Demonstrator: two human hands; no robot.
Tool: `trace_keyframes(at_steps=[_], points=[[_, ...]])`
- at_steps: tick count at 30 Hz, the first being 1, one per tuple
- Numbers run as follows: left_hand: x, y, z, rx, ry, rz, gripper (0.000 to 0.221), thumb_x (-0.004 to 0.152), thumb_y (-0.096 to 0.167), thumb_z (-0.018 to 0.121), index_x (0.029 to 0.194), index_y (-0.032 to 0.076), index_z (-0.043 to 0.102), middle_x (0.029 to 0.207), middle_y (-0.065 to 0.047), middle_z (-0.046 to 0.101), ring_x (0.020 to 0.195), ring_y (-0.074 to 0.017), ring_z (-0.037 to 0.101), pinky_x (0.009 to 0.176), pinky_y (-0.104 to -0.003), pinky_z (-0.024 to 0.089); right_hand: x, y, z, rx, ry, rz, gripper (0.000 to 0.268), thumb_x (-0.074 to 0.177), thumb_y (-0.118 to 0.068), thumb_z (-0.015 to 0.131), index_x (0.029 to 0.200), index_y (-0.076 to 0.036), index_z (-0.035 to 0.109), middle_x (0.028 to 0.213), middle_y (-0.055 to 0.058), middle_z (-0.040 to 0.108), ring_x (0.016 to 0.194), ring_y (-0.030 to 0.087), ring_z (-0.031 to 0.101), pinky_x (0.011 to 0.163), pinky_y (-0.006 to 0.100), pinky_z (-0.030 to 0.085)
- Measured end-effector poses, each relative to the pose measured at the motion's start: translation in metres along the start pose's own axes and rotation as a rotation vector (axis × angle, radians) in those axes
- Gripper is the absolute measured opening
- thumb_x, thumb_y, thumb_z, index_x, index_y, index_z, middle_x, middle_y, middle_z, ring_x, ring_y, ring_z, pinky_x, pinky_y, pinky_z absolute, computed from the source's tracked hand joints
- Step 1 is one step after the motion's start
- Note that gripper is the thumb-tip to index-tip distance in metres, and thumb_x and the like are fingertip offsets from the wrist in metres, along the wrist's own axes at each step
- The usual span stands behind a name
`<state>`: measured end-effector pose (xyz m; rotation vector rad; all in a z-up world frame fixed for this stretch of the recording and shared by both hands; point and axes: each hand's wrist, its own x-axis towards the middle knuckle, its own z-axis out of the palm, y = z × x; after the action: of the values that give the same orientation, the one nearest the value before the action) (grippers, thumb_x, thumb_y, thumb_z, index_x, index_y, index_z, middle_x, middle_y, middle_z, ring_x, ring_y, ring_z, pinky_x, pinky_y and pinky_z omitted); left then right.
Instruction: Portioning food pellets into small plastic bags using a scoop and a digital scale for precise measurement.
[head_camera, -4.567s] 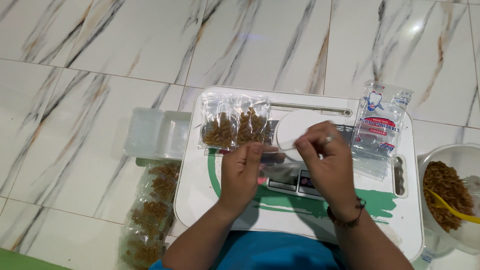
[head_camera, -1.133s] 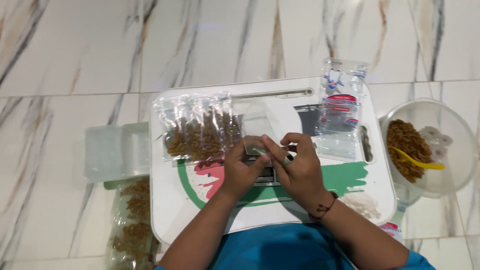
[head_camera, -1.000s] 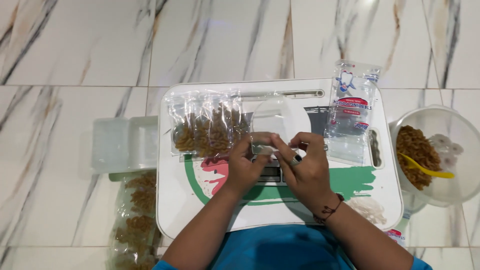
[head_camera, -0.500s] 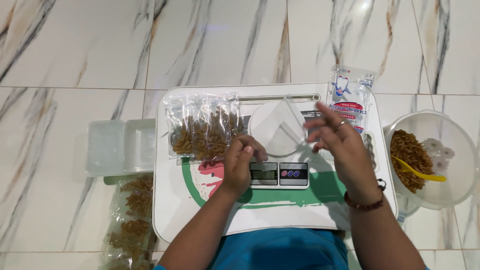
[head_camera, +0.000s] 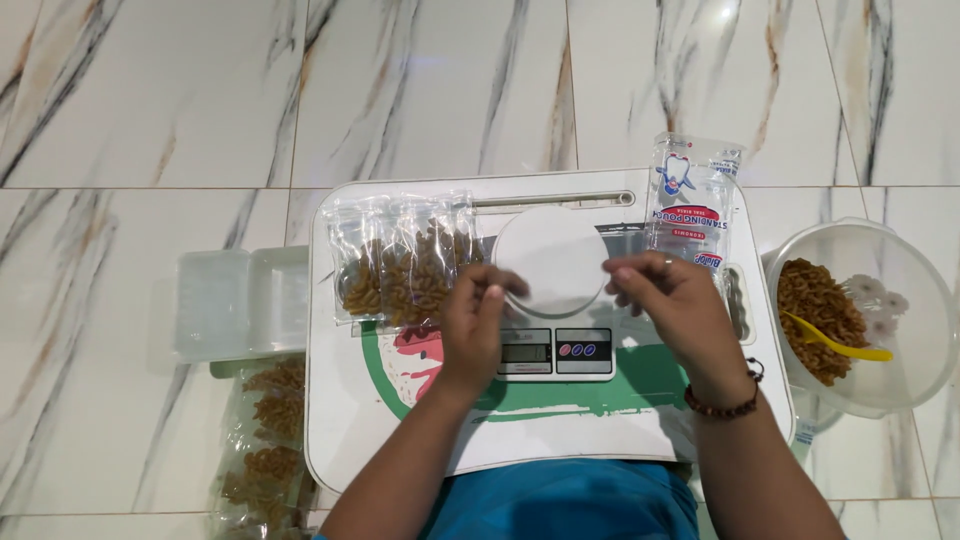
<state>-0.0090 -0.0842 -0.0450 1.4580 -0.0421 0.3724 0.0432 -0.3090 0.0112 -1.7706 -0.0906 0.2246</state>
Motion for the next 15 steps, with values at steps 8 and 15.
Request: trace_keyframes(at_steps=[8,15], points=[[0.026,0.064,0.027,0.452,0.105,0.262,0.02,0.095,0.011,0.06,0.113,0.005,0.057,0.106,-0.012,0.053,0.097,-0.0305,0.057,0.084,-0.043,0.051,-0.009,-0.019,0.006,0.013,0.215,-0.175,0.027,0.1,-0.002,0.064,0.126,0.007,0.07,0.077,0.018,0.067,0.063,0.019,0.063,0.057,0.031,0.058],[0.059,0.085,0.052,0.332,-0.331,0.055,0.029,0.083,0.032,0.08,0.089,0.009,0.064,0.076,-0.008,0.065,0.062,-0.0208,0.061,0.055,-0.036,0.052,-0.008,-0.048,0.025,-0.072,0.13,-0.271,0.017,0.089,-0.003,0.077,0.106,0.0,0.077,0.075,0.014,0.067,0.067,0.019,0.066,0.056,0.031,0.061]])
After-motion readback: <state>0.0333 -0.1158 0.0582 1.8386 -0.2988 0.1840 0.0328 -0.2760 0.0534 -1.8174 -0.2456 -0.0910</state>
